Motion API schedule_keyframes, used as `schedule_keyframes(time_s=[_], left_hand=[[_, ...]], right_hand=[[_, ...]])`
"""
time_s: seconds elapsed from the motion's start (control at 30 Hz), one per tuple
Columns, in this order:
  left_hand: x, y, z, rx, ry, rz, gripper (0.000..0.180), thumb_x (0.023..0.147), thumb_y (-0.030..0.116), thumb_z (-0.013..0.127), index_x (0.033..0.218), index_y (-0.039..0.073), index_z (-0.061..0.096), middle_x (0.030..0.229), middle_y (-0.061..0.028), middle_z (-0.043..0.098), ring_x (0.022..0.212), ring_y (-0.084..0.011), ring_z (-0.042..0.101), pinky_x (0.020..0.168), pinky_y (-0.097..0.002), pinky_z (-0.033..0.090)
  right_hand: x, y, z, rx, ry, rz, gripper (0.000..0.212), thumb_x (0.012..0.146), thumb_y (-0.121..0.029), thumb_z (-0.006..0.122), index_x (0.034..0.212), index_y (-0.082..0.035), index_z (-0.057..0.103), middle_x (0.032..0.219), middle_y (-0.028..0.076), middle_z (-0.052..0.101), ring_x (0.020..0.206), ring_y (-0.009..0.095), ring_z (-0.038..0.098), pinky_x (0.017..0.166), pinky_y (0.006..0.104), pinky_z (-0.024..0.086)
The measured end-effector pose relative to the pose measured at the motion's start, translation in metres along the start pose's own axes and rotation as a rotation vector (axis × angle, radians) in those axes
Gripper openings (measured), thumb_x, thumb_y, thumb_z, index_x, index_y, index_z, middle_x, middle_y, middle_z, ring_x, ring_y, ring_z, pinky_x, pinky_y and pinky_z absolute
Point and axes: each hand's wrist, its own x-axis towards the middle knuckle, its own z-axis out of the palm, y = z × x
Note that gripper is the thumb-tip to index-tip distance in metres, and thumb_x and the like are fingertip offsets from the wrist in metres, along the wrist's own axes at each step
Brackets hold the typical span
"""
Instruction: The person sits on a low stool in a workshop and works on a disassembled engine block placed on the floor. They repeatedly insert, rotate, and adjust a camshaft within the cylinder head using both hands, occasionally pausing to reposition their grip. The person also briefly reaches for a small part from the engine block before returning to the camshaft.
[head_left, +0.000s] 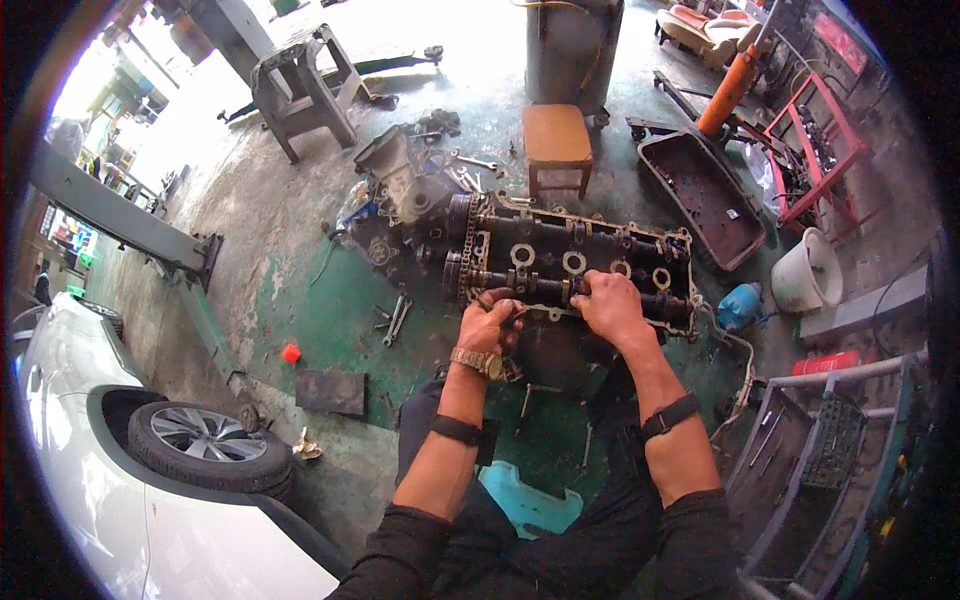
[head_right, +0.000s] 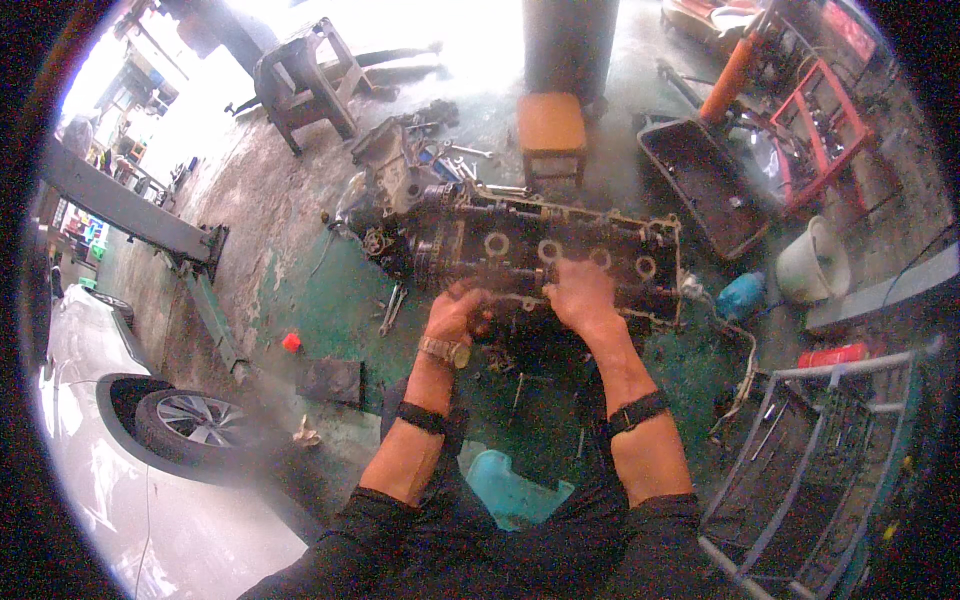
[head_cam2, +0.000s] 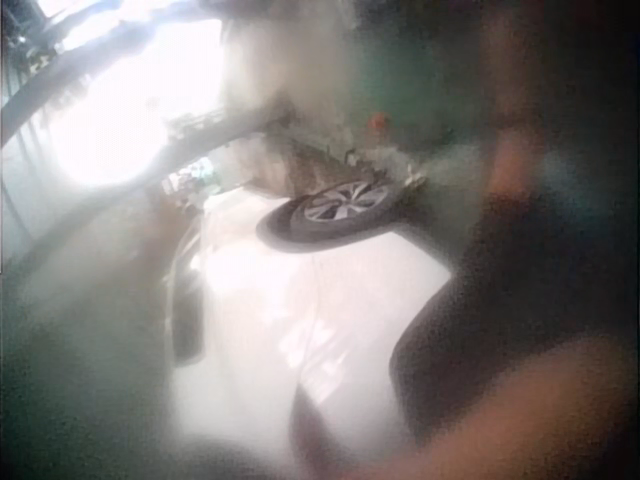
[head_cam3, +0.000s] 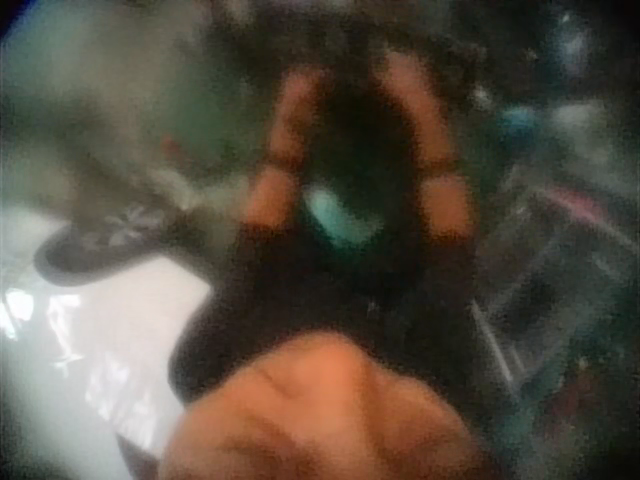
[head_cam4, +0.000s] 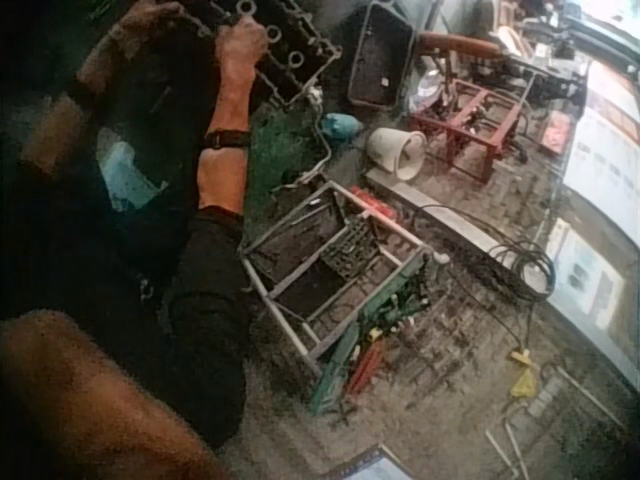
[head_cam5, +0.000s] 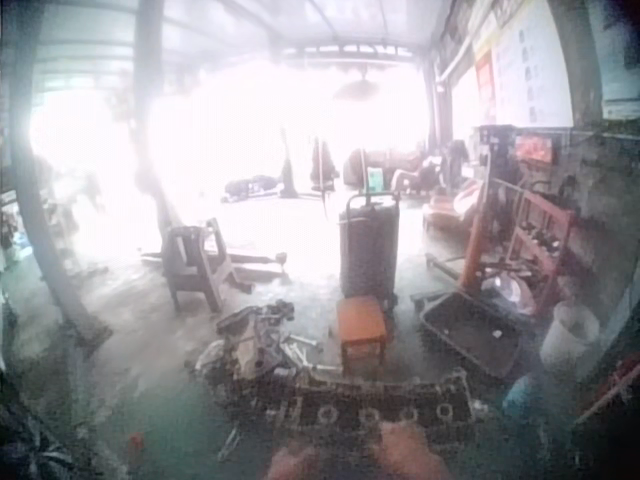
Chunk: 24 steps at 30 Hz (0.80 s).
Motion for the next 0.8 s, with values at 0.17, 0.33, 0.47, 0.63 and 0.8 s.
schedule_keyframes(time_s=[0.17,0.33,0.47,0.63,0.8], left_hand=[[0.0017,-0.001,-0.0013,-0.02,-0.008,0.007,0.033,0.082,0.01,0.064,0.112,0.004,0.053,0.085,-0.0052,0.062,0.06,-0.0154,0.056,0.044,-0.0267,0.042],[0.0059,-0.0039,-0.004,-0.017,-0.03,0.012,0.02,0.087,0.01,0.058,0.107,0.006,0.055,0.084,-0.0055,0.063,0.06,-0.0154,0.057,0.043,-0.0259,0.041],[0.0076,-0.0048,-0.006,0.005,-0.043,-0.001,0.015,0.091,0.011,0.055,0.105,0.007,0.055,0.084,-0.006,0.063,0.061,-0.0155,0.058,0.044,-0.0256,0.041],[0.0055,-0.0036,-0.0046,0.025,-0.027,0.017,0.016,0.09,0.011,0.056,0.106,0.006,0.054,0.084,-0.0061,0.063,0.061,-0.0154,0.058,0.044,-0.0255,0.041],[0.0048,-0.0023,-0.0032,-0.001,-0.037,0.019,0.017,0.09,0.011,0.056,0.106,0.006,0.053,0.084,-0.0062,0.064,0.061,-0.0156,0.058,0.044,-0.0262,0.042]], right_hand=[[0.0,-0.0014,-0.0001,-0.038,-0.015,-0.006,0.024,0.072,-0.022,0.072,0.084,-0.002,0.065,0.079,0.02,0.065,0.08,0.038,0.063,0.074,0.045,0.05],[-0.0008,-0.0044,-0.0011,-0.028,0.009,-0.046,0.022,0.072,-0.019,0.072,0.085,-0.002,0.065,0.08,0.019,0.065,0.081,0.038,0.063,0.073,0.0452,0.05],[-0.0023,-0.0061,-0.0025,0.001,0.019,-0.069,0.022,0.071,-0.017,0.073,0.085,-0.003,0.064,0.08,0.019,0.065,0.081,0.038,0.062,0.073,0.0456,0.05],[-0.003,-0.0072,-0.0025,0.028,0.037,-0.051,0.021,0.07,-0.015,0.073,0.085,-0.003,0.064,0.081,0.019,0.065,0.081,0.038,0.063,0.072,0.046,0.05],[-0.0035,-0.0061,0.0021,-0.019,0.062,-0.114,0.021,0.07,-0.015,0.073,0.085,-0.003,0.064,0.08,0.02,0.065,0.08,0.039,0.063,0.071,0.0457,0.05]])
